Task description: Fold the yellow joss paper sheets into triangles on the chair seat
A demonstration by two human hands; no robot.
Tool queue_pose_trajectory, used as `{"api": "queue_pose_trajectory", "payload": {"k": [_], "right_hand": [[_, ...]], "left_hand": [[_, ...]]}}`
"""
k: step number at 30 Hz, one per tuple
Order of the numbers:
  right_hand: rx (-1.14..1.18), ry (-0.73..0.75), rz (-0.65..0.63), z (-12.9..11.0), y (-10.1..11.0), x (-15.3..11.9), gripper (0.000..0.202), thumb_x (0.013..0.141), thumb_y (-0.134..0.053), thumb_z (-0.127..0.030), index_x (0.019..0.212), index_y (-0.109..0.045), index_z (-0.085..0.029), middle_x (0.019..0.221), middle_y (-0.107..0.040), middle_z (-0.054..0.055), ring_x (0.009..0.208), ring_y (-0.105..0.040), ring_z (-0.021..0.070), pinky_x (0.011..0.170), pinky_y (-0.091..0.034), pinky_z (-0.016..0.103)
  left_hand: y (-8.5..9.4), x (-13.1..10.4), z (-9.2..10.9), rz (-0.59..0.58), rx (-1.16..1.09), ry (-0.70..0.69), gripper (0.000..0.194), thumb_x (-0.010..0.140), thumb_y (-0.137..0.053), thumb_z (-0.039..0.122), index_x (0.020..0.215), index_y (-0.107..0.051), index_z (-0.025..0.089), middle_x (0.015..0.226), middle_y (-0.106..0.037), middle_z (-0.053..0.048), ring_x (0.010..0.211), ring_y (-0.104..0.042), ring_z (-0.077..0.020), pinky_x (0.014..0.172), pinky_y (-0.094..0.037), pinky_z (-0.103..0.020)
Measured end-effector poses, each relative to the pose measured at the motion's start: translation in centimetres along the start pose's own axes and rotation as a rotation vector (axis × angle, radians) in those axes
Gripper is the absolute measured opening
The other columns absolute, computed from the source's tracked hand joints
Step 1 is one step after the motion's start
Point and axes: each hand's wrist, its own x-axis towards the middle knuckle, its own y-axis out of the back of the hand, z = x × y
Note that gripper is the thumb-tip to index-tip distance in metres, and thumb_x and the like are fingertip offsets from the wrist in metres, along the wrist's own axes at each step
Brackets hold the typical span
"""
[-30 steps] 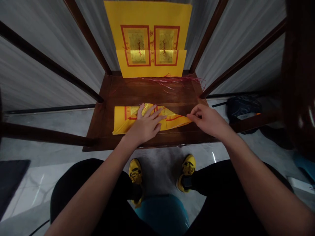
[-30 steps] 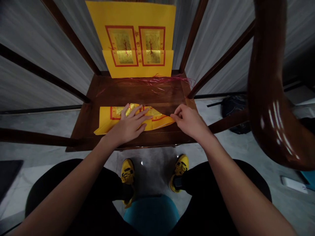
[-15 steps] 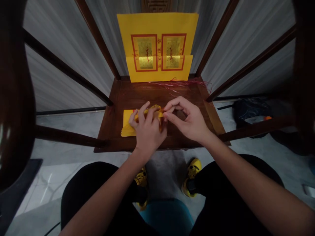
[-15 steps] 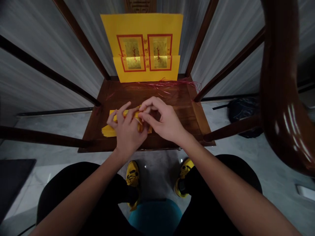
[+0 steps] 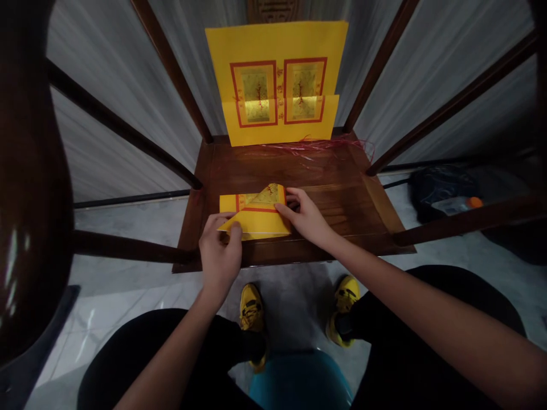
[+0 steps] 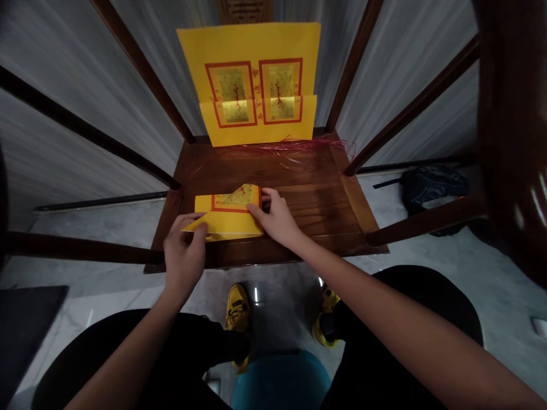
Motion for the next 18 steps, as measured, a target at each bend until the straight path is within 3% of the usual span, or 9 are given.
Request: {"api": "queue_pose_trajectory", "payload": {"k": [6,9,11,14,18], "right_hand": [[0.311,-0.176,-0.095,-2.2,1.5,-0.7,0.053,0.085,-0.087,-0.042,0.127,-0.064,-0.02,0.139,-0.076,0.018,0.126,-0.074,0.032,0.108,-0.062,0.053],[0.383,-0.164,-0.094,-2.9,2.1,-1.2,0.055,0.08,-0.09,-0.038,0.124,-0.061,-0.022,0.134,-0.078,0.018,0.123,-0.075,0.0334,0.105,-0.064,0.054],[0.418,-0.082,-0.112,-3.3,2.1,-1.7,0.057,0.08,-0.089,-0.04,0.123,-0.056,-0.025,0.131,-0.078,0.015,0.12,-0.077,0.033,0.102,-0.066,0.054],[0.392,0.092,-0.103,-4.1,1.8,-3.0,0.057,0.084,-0.087,-0.043,0.126,-0.052,-0.028,0.133,-0.076,0.012,0.119,-0.077,0.0312,0.102,-0.066,0.052],[0.139,0.299,0.053,-4.6,2.1,-5.3,0.054,0.09,-0.085,-0.044,0.129,-0.052,-0.03,0.133,-0.071,0.011,0.122,-0.073,0.0303,0.104,-0.064,0.049]], "left_hand": [[0.4,-0.1,-0.6,-0.165,-0.214,0.109,0.02,0.099,-0.061,0.037,0.085,-0.058,0.024,0.119,-0.075,-0.008,0.118,-0.071,-0.0269,0.108,-0.057,-0.047],[1.8,0.8,-0.5,-0.362,-0.431,0.214,0.02,0.098,-0.067,0.04,0.108,-0.058,0.026,0.129,-0.077,-0.008,0.124,-0.072,-0.0272,0.111,-0.057,-0.049],[2.8,1.4,-0.1,-0.471,-0.461,0.228,0.034,0.101,-0.066,0.043,0.13,-0.057,0.028,0.139,-0.074,-0.009,0.127,-0.071,-0.027,0.112,-0.057,-0.05],[3.2,1.8,1.0,-0.521,-0.272,0.079,0.044,0.101,-0.069,0.046,0.141,-0.06,0.032,0.152,-0.063,-0.009,0.136,-0.063,-0.0292,0.12,-0.05,-0.051],[2.0,1.7,2.3,-0.487,-0.164,-0.145,0.065,0.095,-0.081,0.048,0.151,-0.05,0.033,0.154,-0.052,-0.01,0.143,-0.054,-0.0309,0.126,-0.043,-0.05]]}}
